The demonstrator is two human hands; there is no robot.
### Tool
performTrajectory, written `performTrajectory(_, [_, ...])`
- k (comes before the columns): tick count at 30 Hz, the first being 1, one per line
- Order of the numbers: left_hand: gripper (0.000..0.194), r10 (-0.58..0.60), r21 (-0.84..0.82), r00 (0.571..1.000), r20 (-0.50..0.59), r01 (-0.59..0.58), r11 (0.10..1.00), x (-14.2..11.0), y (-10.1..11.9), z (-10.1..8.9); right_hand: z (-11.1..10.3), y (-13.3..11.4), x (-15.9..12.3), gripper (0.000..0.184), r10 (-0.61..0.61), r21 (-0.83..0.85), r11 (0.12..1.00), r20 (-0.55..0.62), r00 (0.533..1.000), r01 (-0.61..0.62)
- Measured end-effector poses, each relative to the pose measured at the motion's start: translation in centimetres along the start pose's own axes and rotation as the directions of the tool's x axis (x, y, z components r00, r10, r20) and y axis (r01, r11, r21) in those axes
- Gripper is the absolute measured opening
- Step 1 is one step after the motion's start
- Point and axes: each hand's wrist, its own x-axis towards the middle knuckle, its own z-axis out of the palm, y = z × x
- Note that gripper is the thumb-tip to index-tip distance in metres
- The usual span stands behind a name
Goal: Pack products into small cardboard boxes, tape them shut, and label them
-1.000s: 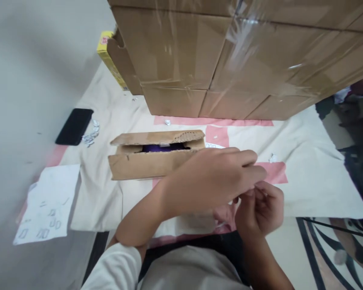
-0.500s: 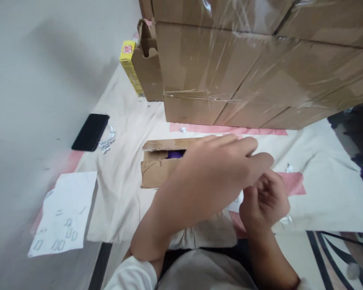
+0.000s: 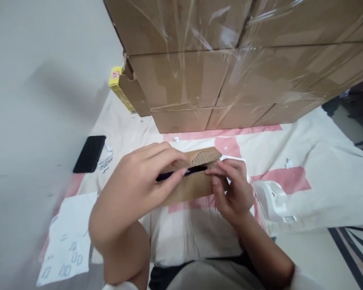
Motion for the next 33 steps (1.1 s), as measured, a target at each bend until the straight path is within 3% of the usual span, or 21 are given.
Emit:
performTrajectory(6, [0.016, 0.103, 0.017, 0.988, 0.119, -0.106, 0.994, 1.1, 0.1, 1.2, 0.3, -0.2, -0.3, 0.059, 0.018, -0.04, 0.999, 0.003, 1.0, -0.018])
performTrajectory(12, [0.015, 0.206, 0.199, 0.977, 0.055, -0.213, 0.957, 1.1, 0.6, 2.5, 0.5, -0.8, 0.1, 0.051, -0.003, -0.107, 0.994, 0.005, 1.0, 0.003])
performTrajectory(15, [0.024, 0.235, 0.218, 0.972, 0.024, -0.234, 0.947, 0.9, 0.8, 2.1, 0.7, -0.7, 0.1, 0.059, -0.05, -0.14, 0.989, -0.041, 0.998, 0.043])
performTrajectory(18, [0.024, 0.171, 0.14, 0.985, -0.013, -0.167, 0.976, 0.4, 0.6, 0.9, 0.8, -0.1, 0.1, 0.073, -0.059, -0.243, 0.969, -0.095, 0.994, 0.034])
performTrajectory(21, [0.018, 0.064, 0.07, 0.998, -0.001, -0.063, 0.996, -0.1, 0.3, -0.4, 0.4, 0.7, 0.2, 0.059, -0.034, -0.294, 0.953, 0.134, 0.99, 0.073])
performTrajectory(24, [0.021, -0.064, 0.025, 0.992, 0.113, 0.062, 0.998, -0.3, -0.1, -1.0, 0.0, 1.0, 0.3, 0.045, 0.019, -0.264, 0.962, 0.309, 0.951, 0.067])
performTrajectory(29, [0.031, -0.169, -0.045, 0.926, 0.337, 0.196, 0.98, 0.3, -0.2, -0.5, 0.0, 1.0, 0.4, 0.041, 0.049, -0.24, 0.97, 0.296, 0.954, 0.025])
performTrajectory(33, [0.024, -0.186, -0.091, 0.876, 0.445, 0.25, 0.964, 1.0, -0.7, 0.5, 0.2, 1.1, 0.2, 0.041, 0.03, -0.221, 0.975, 0.268, 0.963, 0.031])
